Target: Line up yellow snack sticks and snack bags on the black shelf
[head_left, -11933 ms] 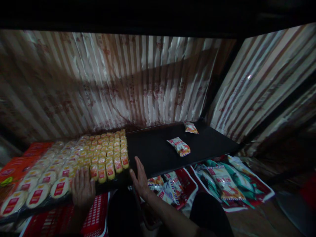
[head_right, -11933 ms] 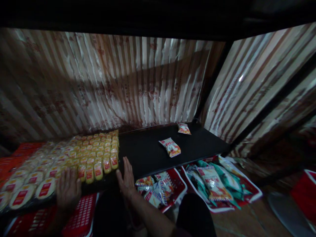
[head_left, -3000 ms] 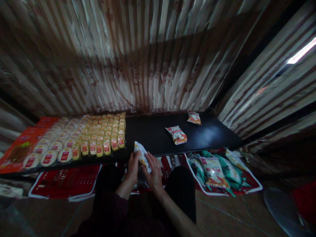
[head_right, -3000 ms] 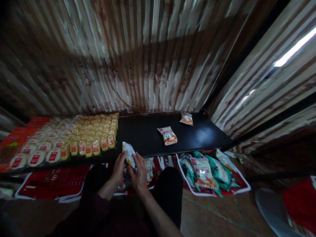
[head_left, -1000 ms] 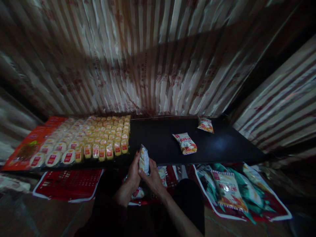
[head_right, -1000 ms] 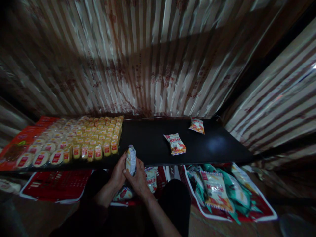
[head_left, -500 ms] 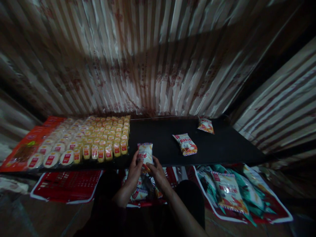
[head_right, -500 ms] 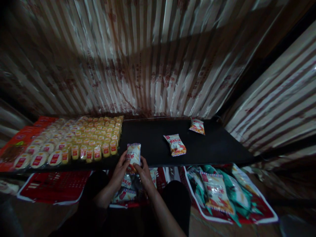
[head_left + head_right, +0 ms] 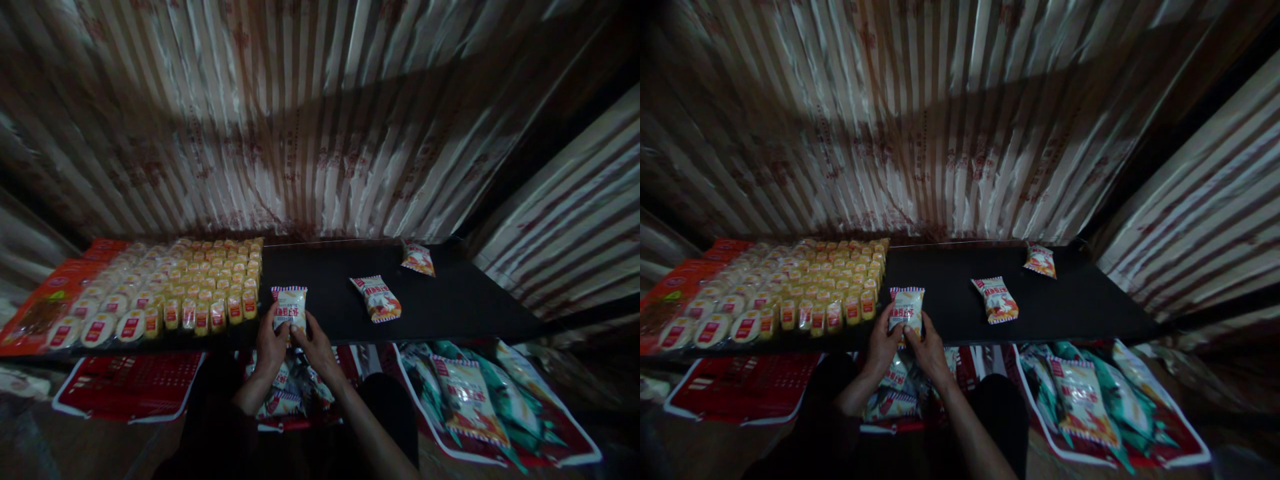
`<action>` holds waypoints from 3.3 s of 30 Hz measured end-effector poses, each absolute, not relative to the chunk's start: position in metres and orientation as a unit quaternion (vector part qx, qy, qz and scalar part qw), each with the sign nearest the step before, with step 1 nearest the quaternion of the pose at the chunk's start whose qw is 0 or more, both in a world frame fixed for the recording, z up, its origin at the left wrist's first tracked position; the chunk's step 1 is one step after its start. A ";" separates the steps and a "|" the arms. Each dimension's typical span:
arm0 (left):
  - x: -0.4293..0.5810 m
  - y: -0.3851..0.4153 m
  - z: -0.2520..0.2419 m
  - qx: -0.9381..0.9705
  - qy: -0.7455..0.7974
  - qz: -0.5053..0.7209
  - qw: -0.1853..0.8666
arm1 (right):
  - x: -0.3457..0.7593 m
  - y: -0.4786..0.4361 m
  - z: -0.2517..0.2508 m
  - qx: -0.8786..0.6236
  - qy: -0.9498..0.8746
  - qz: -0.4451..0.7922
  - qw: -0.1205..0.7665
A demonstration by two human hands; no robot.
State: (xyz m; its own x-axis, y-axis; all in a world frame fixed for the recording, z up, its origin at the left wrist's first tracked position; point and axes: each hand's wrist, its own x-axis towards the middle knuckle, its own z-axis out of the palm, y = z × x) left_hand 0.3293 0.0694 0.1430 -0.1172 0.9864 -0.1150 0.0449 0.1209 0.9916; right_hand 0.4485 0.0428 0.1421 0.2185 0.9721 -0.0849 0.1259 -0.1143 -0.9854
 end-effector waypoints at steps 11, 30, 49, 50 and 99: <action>0.331 0.082 0.129 0.572 0.590 0.448 0.350 | 0.450 0.073 0.110 -0.609 -0.451 0.387 0.525; 0.340 0.090 0.108 0.670 0.608 0.391 0.170 | 0.448 0.106 0.104 -0.638 -0.492 0.272 0.527; 0.360 0.138 0.107 0.640 0.622 0.402 0.207 | 0.453 0.168 0.098 -0.649 -0.515 0.206 0.521; 0.361 0.143 0.106 0.635 0.625 0.403 0.209 | 0.453 0.172 0.097 -0.646 -0.515 0.200 0.527; 0.383 0.236 0.095 0.552 0.627 0.493 0.243 | 0.439 0.277 0.096 -0.573 -0.543 0.237 0.566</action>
State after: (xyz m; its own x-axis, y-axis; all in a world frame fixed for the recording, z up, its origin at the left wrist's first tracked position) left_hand 0.3827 0.2365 0.0954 -0.2723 0.9317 0.2404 0.4526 -0.0965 0.8865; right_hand 0.4394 0.2774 0.0963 0.2984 0.8909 0.3426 0.3529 0.2305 -0.9068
